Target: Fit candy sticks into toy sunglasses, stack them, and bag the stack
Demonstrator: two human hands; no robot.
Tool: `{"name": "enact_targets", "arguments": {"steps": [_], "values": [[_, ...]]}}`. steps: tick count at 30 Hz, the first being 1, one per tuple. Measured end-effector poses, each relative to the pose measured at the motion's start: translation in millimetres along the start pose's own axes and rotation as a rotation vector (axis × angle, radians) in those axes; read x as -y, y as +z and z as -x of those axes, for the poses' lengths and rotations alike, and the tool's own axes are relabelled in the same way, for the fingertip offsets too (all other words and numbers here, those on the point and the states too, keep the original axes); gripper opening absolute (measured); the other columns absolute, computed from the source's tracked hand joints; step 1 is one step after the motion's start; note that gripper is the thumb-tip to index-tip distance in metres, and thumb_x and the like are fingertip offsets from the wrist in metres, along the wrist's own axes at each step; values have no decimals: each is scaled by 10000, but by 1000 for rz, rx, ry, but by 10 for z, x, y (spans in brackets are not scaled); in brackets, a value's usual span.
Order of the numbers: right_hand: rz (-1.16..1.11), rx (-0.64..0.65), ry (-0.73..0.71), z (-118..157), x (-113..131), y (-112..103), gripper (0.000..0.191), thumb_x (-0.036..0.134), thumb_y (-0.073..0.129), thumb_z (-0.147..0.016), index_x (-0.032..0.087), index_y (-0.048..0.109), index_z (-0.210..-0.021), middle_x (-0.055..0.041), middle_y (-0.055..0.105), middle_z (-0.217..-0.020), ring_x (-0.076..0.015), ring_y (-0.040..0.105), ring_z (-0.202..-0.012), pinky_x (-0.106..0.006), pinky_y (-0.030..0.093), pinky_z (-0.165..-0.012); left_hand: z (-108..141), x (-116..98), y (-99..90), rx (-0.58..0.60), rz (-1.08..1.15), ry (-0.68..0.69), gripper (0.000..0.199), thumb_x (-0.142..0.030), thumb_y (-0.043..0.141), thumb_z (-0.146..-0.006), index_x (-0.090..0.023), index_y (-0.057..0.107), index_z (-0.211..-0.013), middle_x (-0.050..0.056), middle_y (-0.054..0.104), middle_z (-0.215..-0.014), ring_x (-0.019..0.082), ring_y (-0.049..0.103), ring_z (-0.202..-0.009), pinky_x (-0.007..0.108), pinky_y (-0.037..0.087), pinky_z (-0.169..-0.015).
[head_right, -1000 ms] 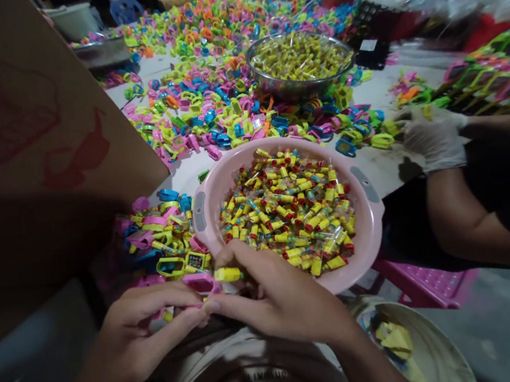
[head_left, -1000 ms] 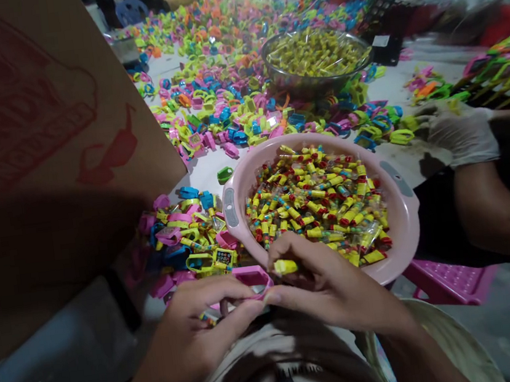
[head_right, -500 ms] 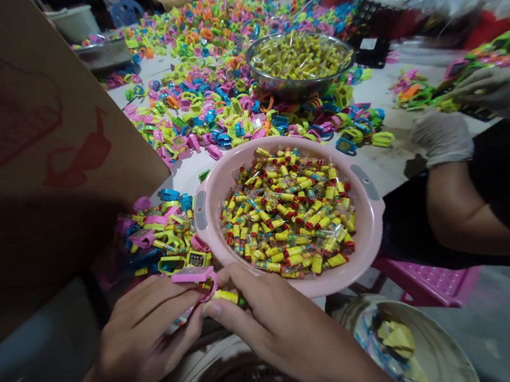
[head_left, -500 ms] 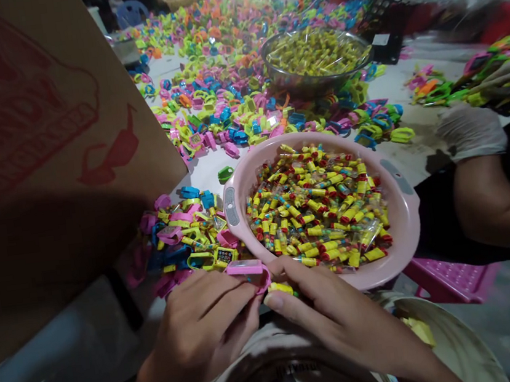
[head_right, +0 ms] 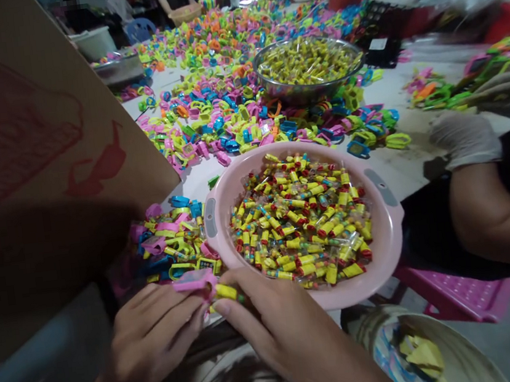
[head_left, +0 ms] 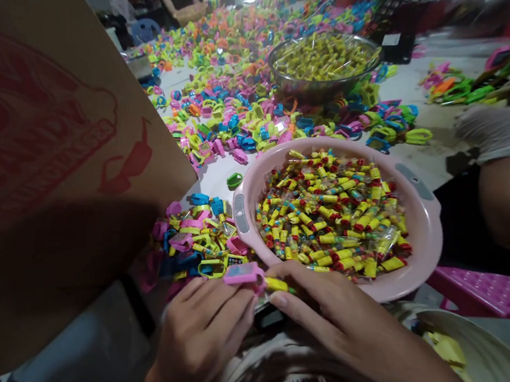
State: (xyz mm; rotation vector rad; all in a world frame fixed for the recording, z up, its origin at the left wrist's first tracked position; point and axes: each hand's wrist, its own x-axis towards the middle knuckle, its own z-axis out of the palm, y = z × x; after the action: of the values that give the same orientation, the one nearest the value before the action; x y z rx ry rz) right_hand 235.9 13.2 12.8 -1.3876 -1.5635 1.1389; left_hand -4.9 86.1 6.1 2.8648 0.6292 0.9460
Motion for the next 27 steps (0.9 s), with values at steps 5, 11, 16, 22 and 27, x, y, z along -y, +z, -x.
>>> {"name": "enact_targets", "arguments": {"steps": [5,11,16,22,27], "values": [[516,-258,-80,-149,-226,-356,182,321,552,-1157,243,716,-1155,-72,773,-1098,-267,739,-998,-360,518,-828,259,445,11,14,-146,-184,178,-109,721,-1050,-169,726,-1217,89,849,-1120,198,815,-988,328,630,-944],[1060,-91,-56,-309,-370,-308,280,361,610,-1129,196,706,-924,-143,732,-913,-366,662,-994,-448,503,-810,276,766,21,59,-196,-171,211,-131,711,-1033,-201,785,-1218,75,858,-1185,222,840,-1048,345,653,-1014],[1079,-4,-53,-411,-398,-124,172,279,700,-1066,194,686,-918,-137,744,-917,-367,666,-958,-457,496,-786,-10,810,-198,8,-179,-153,121,-161,756,-993,-236,815,-1069,22,862,-1047,173,821,-848,265,634,-777],[812,-149,-26,-389,-416,-147,205,288,610,-1069,265,557,-872,-39,683,-821,-259,673,-761,-380,435,-661,-921,1415,35,202,-14,-466,327,-334,605,-1080,-163,807,-888,77,814,-890,182,706,-761,293,475,-667],[597,-151,-101,-310,-436,-207,210,242,417,-1132,246,626,-1106,-40,746,-929,-217,759,-775,-335,544,-678,-1432,2048,827,538,31,-493,189,-123,663,-902,-153,850,-893,89,843,-907,182,699,-762,283,474,-751]]}}
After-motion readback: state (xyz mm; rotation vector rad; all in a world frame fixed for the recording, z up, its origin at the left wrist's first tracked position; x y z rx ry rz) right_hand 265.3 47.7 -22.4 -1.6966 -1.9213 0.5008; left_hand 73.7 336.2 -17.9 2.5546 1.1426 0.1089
